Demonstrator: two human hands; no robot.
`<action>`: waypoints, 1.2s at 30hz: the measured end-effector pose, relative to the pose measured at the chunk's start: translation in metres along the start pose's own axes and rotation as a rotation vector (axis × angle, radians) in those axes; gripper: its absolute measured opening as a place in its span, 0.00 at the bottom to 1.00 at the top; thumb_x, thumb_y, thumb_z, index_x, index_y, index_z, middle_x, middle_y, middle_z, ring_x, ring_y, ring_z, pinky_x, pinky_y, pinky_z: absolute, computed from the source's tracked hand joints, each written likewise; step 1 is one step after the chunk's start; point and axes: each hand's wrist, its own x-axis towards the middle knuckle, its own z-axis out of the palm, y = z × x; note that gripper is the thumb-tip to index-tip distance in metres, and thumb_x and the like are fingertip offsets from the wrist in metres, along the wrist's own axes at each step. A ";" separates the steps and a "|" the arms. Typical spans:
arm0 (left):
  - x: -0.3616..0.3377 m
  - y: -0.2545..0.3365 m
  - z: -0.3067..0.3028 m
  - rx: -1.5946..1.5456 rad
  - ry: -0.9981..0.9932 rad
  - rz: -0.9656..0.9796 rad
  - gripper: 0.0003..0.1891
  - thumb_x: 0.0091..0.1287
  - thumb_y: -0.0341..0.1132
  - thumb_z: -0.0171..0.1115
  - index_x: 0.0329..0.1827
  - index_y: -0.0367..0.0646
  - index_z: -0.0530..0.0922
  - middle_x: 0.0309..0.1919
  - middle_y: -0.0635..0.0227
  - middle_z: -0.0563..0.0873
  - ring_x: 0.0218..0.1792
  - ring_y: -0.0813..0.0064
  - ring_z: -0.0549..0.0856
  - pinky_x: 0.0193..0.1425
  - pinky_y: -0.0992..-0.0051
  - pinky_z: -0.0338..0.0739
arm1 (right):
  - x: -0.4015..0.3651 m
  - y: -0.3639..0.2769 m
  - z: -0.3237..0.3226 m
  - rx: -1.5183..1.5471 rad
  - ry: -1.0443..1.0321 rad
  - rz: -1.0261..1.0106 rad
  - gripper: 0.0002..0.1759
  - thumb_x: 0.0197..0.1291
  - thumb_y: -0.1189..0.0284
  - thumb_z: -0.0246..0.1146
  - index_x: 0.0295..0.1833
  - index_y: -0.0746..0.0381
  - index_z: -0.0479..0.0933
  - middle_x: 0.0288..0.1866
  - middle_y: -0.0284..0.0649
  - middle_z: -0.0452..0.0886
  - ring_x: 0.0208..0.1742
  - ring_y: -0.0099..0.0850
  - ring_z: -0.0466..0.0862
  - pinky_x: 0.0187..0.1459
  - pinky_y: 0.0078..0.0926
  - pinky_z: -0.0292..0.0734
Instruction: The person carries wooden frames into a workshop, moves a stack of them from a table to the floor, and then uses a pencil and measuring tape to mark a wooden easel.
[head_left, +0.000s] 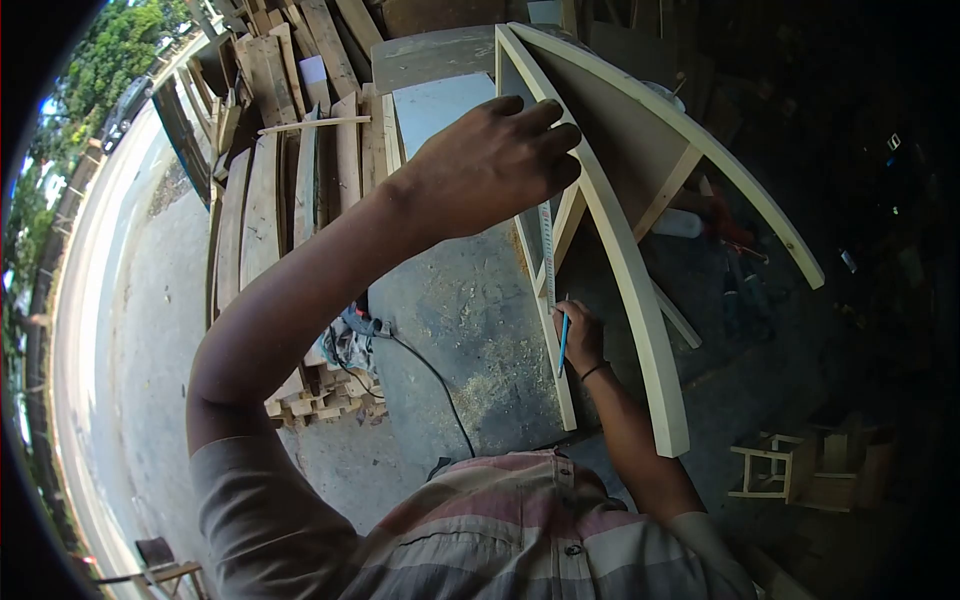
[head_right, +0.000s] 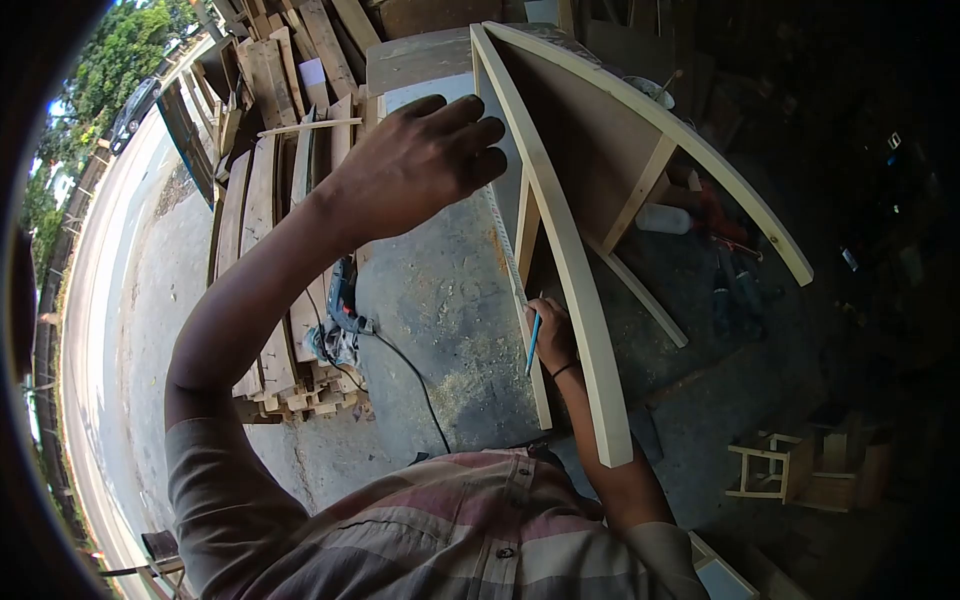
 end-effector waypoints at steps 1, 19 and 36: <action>0.004 -0.007 -0.009 0.058 0.024 -0.011 0.08 0.61 0.31 0.66 0.43 0.47 0.84 0.49 0.70 0.83 0.55 0.74 0.80 0.58 0.74 0.81 | 0.003 0.010 0.010 -0.024 0.041 0.039 0.05 0.61 0.74 0.65 0.37 0.64 0.80 0.34 0.48 0.81 0.37 0.50 0.83 0.37 0.41 0.77; 0.061 0.017 -0.008 0.103 -0.128 -0.065 0.05 0.64 0.38 0.68 0.32 0.50 0.86 0.48 0.74 0.86 0.54 0.75 0.83 0.58 0.78 0.81 | 0.009 0.047 0.063 0.257 0.001 0.347 0.14 0.67 0.62 0.63 0.43 0.64 0.82 0.33 0.53 0.81 0.35 0.48 0.82 0.40 0.35 0.75; 0.074 0.032 -0.021 0.231 -0.277 0.016 0.06 0.61 0.43 0.70 0.34 0.53 0.88 0.35 0.75 0.89 0.46 0.73 0.86 0.43 0.77 0.78 | 0.007 0.052 0.067 0.220 0.004 0.349 0.11 0.65 0.67 0.64 0.39 0.66 0.80 0.29 0.50 0.79 0.34 0.42 0.83 0.39 0.33 0.74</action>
